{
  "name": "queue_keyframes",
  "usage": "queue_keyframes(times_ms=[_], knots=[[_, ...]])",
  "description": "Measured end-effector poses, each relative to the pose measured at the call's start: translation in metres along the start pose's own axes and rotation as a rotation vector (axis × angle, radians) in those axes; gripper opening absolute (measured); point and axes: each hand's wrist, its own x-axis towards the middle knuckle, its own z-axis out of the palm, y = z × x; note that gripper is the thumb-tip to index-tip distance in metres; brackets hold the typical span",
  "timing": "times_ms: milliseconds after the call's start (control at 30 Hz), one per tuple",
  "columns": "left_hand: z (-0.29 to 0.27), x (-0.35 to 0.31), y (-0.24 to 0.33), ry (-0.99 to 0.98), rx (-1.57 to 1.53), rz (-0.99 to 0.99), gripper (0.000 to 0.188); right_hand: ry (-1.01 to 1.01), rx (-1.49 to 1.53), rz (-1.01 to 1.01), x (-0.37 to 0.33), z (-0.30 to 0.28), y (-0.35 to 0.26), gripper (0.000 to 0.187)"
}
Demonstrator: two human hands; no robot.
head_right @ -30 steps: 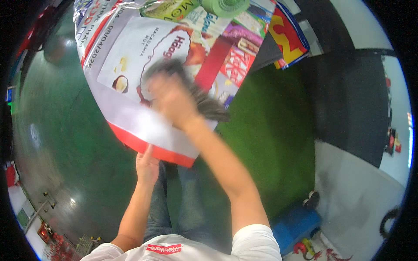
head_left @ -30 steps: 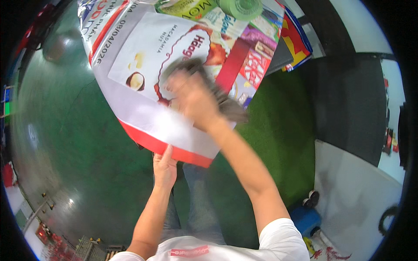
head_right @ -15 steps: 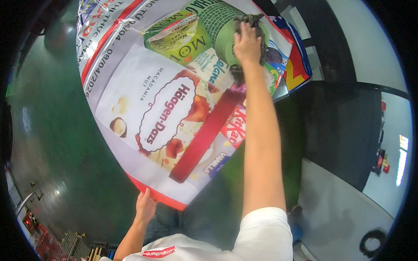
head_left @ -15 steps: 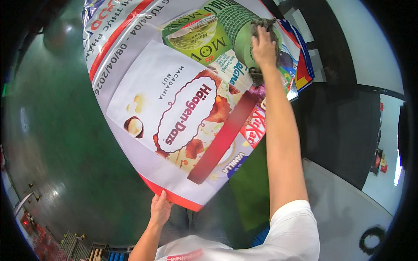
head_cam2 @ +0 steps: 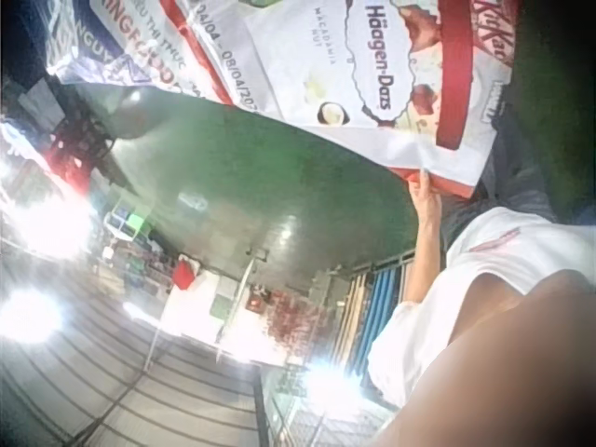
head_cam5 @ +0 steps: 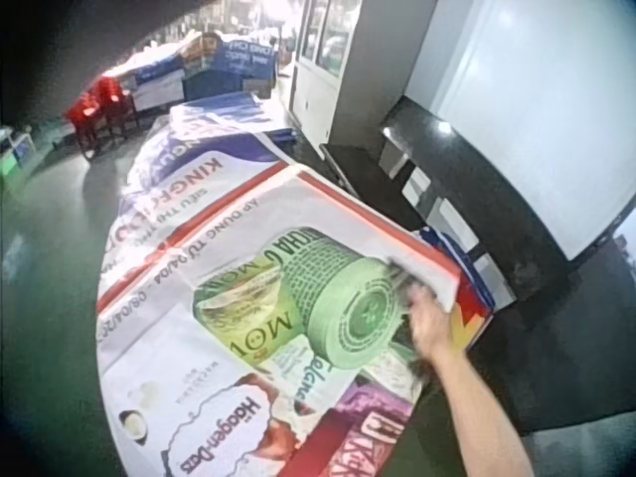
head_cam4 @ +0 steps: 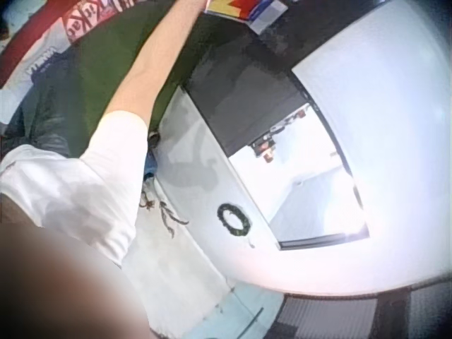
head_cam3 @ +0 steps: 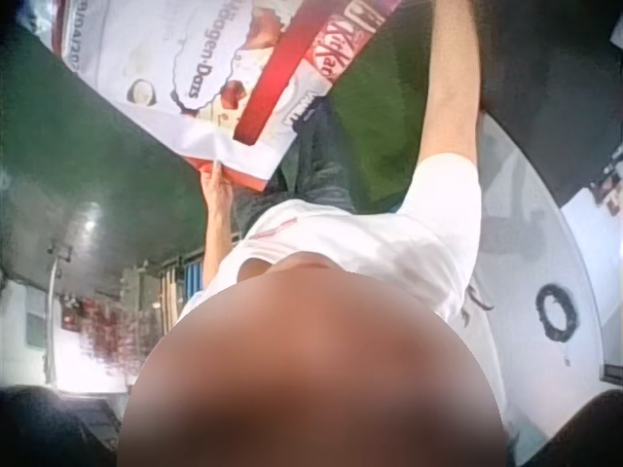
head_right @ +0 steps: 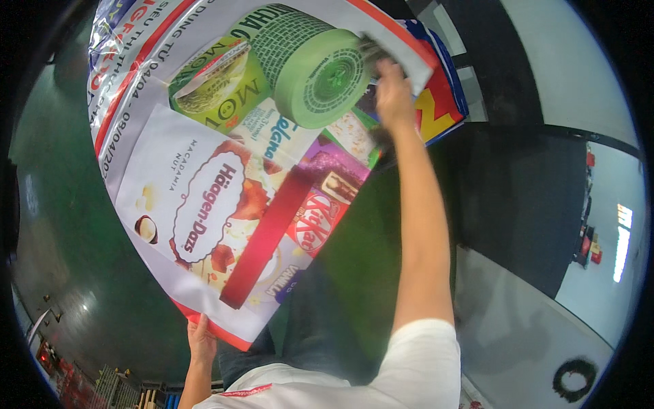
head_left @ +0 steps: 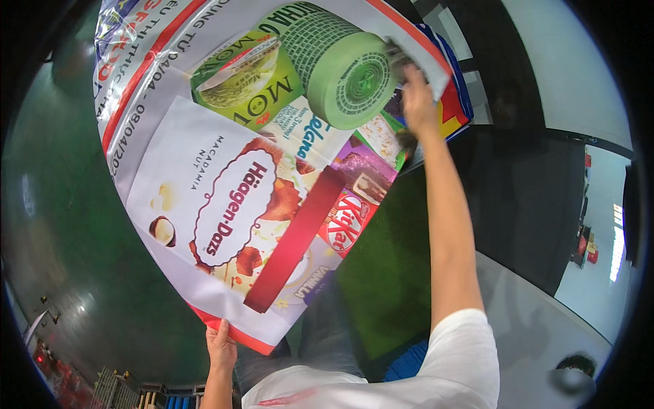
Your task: The person walks through a workshop, picks up a cloth, and wipes several large printed banners laid out on a table. They handle each banner one at a time, wiping both sides with the cloth, then fold and stack them.
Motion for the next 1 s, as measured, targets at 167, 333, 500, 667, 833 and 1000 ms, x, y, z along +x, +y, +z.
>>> queue_keyframes(times_ms=[167,333,500,667,833,1000], knots=[[0.006,-0.001,0.002,0.046,-0.021,0.027,0.037,0.006,0.31,-0.005,0.015,0.011,0.06,0.034],[0.01,-0.003,0.01,0.098,0.074,0.043,0.038,0.176,0.794,0.405,-0.006,0.013,0.065,0.039],[0.01,-0.003,0.015,0.113,0.095,0.14,0.039,0.316,0.139,0.586,0.011,0.019,0.066,0.036],[0.001,0.0,0.013,0.16,0.133,0.1,0.037,0.144,0.702,0.855,0.013,0.014,0.116,0.046],[-0.008,-0.003,0.006,0.291,0.104,0.118,0.04,0.289,0.974,1.009,0.037,-0.057,0.168,0.036],[-0.014,-0.001,-0.002,0.384,0.213,-0.042,0.03,0.29,1.01,0.474,0.116,-0.202,0.121,0.04]])
